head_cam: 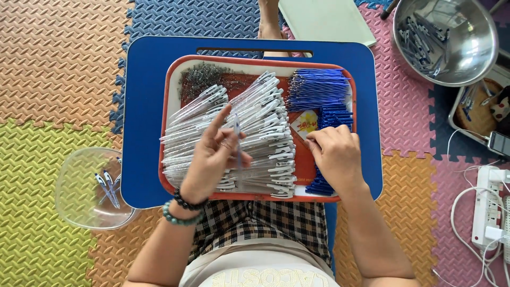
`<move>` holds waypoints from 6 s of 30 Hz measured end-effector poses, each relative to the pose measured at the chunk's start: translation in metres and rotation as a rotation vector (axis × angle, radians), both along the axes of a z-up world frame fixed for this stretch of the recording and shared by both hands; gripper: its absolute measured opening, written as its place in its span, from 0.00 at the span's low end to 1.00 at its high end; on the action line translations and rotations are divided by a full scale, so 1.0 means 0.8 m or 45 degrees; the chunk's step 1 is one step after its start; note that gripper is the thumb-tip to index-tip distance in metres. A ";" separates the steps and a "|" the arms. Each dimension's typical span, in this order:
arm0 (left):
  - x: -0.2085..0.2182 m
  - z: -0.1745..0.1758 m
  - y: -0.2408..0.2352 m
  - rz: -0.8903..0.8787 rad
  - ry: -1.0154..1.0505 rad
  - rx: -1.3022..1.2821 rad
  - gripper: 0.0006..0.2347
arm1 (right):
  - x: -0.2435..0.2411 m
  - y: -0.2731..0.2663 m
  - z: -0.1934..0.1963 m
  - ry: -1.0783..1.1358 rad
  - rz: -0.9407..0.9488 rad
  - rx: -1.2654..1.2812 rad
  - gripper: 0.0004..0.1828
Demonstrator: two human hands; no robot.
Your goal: The person sits on the floor and assembles pens by inserting blue ink cartridges into white pen barrels. They pick up a barrel, insert a cartridge, and place the completed pen into a clear container, repeating this process continuously.
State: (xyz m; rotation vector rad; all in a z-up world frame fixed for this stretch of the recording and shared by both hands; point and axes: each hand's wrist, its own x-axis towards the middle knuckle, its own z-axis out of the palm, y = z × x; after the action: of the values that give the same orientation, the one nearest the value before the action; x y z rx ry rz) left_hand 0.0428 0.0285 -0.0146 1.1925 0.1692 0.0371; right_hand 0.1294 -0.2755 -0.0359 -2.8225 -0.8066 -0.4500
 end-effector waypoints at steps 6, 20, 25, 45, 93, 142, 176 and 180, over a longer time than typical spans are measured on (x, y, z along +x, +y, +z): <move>0.027 0.022 0.069 0.014 0.092 0.248 0.17 | 0.011 0.004 0.009 -0.001 0.086 0.105 0.09; 0.006 0.045 0.017 -0.454 0.068 -0.045 0.17 | 0.053 0.069 0.013 1.650 -0.141 2.021 0.19; 0.037 0.020 0.059 -0.364 0.089 0.027 0.14 | 0.086 0.030 -0.009 1.395 -0.297 2.230 0.20; 0.030 0.025 0.053 -0.090 0.013 0.104 0.27 | 0.042 0.040 0.076 0.999 0.098 1.987 0.23; -0.021 0.032 -0.018 -0.366 -0.173 0.286 0.32 | 0.024 0.011 -0.002 0.028 0.074 -0.627 0.22; -0.029 0.040 -0.049 -0.401 0.151 0.100 0.28 | -0.011 0.056 0.094 1.331 0.263 1.703 0.24; -0.017 0.035 -0.043 -0.372 -0.016 0.110 0.20 | -0.002 0.084 0.099 1.056 0.384 1.705 0.19; -0.016 0.038 -0.044 -0.365 0.036 0.024 0.16 | 0.005 0.081 0.091 1.149 0.416 1.739 0.14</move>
State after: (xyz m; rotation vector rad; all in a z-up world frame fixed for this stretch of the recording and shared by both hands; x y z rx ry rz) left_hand 0.0298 -0.0066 0.0155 1.2270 0.0217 -0.2299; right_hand 0.1334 -0.2105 0.0368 -1.3163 -0.4199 0.2746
